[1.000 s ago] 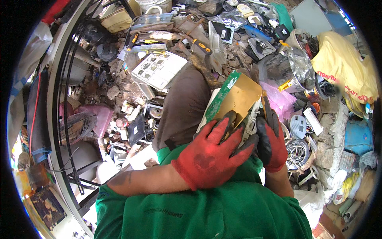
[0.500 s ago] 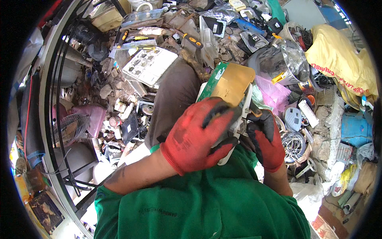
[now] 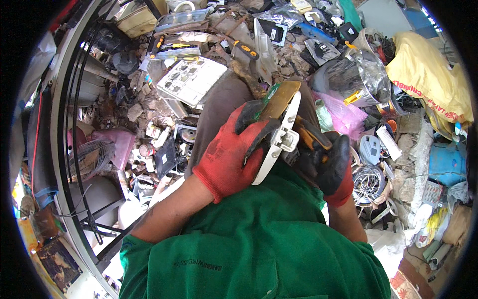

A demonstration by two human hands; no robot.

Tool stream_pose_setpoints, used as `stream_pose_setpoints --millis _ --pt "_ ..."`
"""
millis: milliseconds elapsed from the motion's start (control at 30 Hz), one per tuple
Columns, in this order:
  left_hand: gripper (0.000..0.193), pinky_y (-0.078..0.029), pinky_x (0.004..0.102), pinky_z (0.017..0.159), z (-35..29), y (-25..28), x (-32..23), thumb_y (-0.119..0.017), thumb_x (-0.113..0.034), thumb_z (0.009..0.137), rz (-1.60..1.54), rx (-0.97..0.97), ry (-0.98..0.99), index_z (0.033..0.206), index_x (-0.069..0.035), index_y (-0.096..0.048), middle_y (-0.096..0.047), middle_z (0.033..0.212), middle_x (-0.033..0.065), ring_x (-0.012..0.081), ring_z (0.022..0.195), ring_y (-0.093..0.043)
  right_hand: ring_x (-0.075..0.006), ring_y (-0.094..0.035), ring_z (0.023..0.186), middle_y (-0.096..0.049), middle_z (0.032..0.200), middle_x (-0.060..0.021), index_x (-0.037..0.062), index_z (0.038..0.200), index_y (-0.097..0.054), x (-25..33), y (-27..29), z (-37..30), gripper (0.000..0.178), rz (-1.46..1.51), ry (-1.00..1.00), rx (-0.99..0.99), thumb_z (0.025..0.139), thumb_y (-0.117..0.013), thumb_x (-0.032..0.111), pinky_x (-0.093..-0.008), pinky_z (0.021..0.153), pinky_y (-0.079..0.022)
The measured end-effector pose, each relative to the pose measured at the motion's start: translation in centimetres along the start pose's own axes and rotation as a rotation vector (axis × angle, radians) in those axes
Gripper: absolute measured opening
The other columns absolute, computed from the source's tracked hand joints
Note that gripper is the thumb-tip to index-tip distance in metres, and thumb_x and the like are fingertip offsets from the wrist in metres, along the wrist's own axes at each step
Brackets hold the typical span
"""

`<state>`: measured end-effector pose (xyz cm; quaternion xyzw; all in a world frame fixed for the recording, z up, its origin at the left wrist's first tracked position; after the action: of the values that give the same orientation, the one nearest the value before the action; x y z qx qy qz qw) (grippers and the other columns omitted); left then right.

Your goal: The person uses pliers and a screwdriver to remove a metal bracket from a white plastic housing, then detaches and holds up a green circuit board.

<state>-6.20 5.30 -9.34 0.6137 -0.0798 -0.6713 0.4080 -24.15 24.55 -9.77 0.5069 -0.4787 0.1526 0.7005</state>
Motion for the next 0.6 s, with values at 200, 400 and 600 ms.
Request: stream_pose_setpoints --millis 200,400,600 --pt "0.044 -0.041 0.0486 0.106 0.3 -0.7 0.3 -0.064 -0.001 0.080 -0.008 -0.004 -0.062 0.123 -0.006 -0.058 -0.048 0.135 0.0288 0.0468 0.125 -0.048 -0.0282 -0.065 0.087 -0.061 0.097 -0.0118 0.0019 0.110 -0.050 -5.2 0.7 -1.8 0.024 0.228 -0.064 -0.287 0.095 -0.063 0.014 -0.0367 0.072 -0.053" --pt "0.055 -0.039 0.0457 0.110 0.6 -1.2 0.4 -0.059 -0.001 0.083 -0.087 0.045 0.020 0.136 0.004 -0.046 -0.045 0.139 0.0300 0.0469 0.128 -0.046 -0.0199 -0.056 0.098 -0.055 0.105 -0.0073 0.0031 0.115 -0.050 -7.5 1.4 -4.3 0.039 0.984 -0.370 -0.110 0.085 -0.070 0.019 -0.0374 0.082 -0.050" --pt "0.059 -0.027 0.0465 0.117 1.0 -1.4 0.7 -0.051 -0.001 0.086 -0.150 0.134 0.115 0.144 0.004 -0.038 -0.043 0.146 0.0267 0.0452 0.141 -0.033 -0.0233 -0.048 0.123 -0.049 0.126 -0.0110 0.0029 0.135 -0.041 -6.5 1.7 -3.9 0.079 0.602 -0.298 -0.042 0.071 -0.080 0.026 -0.0356 0.108 -0.038"
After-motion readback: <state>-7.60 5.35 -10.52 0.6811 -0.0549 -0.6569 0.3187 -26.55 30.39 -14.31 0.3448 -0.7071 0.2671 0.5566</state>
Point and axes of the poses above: each hand's wrist, its own z-axis towards the middle knuckle, its own y-axis out of the back of the hand, x = y × z, the point moved 1 cm from there along z, towards the middle knuckle
